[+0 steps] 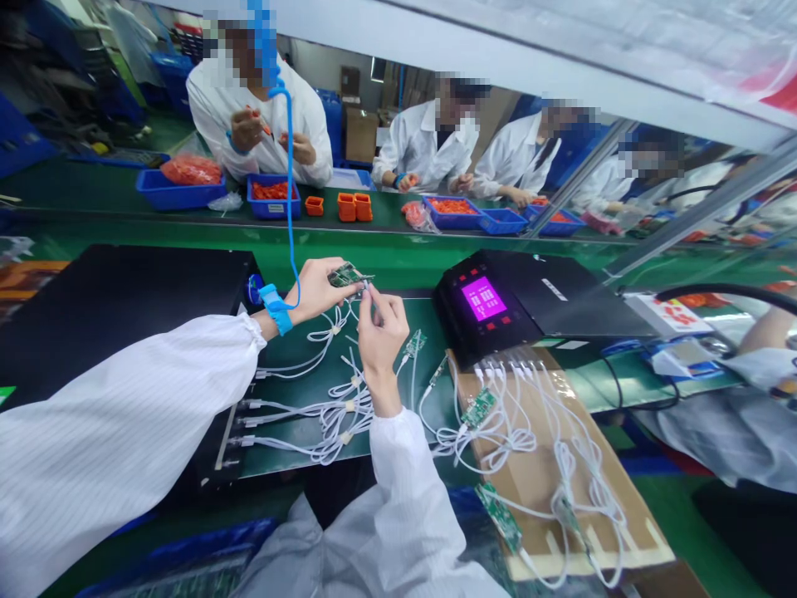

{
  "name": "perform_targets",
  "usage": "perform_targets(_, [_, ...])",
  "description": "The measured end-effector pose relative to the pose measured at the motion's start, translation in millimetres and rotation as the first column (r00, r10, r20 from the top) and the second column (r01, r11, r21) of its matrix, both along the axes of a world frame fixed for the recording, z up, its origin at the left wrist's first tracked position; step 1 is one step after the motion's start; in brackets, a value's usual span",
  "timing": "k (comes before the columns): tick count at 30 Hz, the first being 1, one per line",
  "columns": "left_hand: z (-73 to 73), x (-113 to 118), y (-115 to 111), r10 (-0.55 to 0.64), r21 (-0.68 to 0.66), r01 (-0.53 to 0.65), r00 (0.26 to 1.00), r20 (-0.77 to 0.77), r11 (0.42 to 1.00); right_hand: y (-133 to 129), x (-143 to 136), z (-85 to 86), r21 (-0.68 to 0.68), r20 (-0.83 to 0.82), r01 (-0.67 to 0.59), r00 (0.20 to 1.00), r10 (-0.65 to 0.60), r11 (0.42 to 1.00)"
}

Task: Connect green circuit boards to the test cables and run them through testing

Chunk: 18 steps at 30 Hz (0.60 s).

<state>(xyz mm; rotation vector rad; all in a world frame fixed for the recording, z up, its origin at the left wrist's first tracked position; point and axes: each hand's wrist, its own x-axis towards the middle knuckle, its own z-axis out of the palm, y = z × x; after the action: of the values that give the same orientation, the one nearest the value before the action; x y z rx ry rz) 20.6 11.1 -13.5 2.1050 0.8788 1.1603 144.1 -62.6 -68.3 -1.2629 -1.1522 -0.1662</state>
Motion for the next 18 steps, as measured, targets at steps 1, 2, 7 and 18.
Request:
perform_targets(1, [-0.5, 0.1, 0.4, 0.006, 0.006, -0.006, 1.000, 0.001, 1.000, 0.4, 0.0, -0.1, 0.001, 0.001, 0.007, 1.000, -0.007, 1.000])
perform_targets(2, [-0.9, 0.2, 0.8, 0.011, 0.011, -0.011, 1.000, 0.003, 1.000, 0.8, -0.2, 0.1, 0.003, 0.001, 0.012, 1.000, -0.012, 1.000])
perform_targets(7, [-2.6, 0.8, 2.4, 0.029, 0.032, -0.028, 1.000, -0.006, 0.999, 2.9, -2.5, 3.9, 0.044, 0.005, -0.016, 1.000, 0.016, 0.999])
perform_targets(18, [-5.6, 3.0, 3.0, 0.025, 0.094, -0.023, 0.999, -0.025, 0.995, 9.1, -3.1, 7.5, 0.054, -0.062, -0.025, 0.998, 0.028, 0.998])
